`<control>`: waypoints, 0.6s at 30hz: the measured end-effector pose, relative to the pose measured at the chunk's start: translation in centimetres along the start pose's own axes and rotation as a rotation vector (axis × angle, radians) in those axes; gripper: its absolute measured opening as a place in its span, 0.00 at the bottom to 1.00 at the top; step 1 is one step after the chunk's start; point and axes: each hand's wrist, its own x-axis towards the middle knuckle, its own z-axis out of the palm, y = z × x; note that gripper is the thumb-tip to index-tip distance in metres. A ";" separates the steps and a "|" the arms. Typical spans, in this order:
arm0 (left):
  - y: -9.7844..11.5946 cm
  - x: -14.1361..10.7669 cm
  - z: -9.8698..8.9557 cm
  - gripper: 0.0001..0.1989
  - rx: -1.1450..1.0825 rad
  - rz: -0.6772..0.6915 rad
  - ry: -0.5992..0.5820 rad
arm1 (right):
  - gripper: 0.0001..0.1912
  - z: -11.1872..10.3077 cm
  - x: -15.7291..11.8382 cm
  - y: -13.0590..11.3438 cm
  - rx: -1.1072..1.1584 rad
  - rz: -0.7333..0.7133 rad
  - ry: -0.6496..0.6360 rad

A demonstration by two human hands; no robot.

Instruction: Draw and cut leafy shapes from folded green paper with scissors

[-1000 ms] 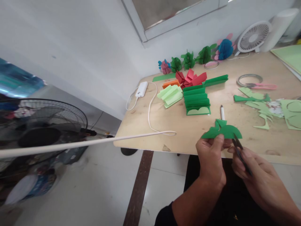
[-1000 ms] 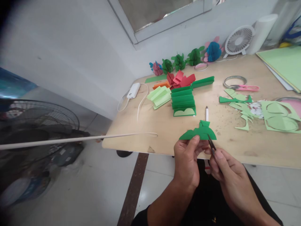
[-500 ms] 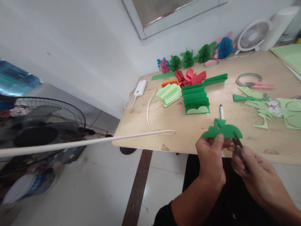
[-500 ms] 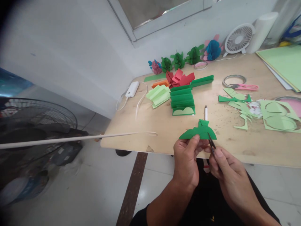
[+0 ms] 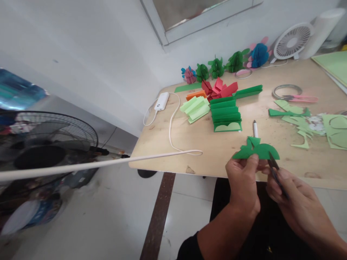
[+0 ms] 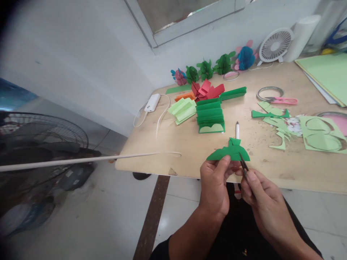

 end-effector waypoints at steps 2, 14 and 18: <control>0.0 0.0 0.0 0.06 -0.003 -0.004 -0.001 | 0.27 0.0 0.0 0.0 0.004 0.000 0.000; 0.0 0.0 0.0 0.09 0.028 -0.010 0.007 | 0.27 0.0 0.1 0.1 -0.004 -0.025 -0.004; 0.1 0.0 0.0 0.09 0.043 -0.012 0.014 | 0.27 -0.1 0.1 0.1 -0.012 -0.031 -0.018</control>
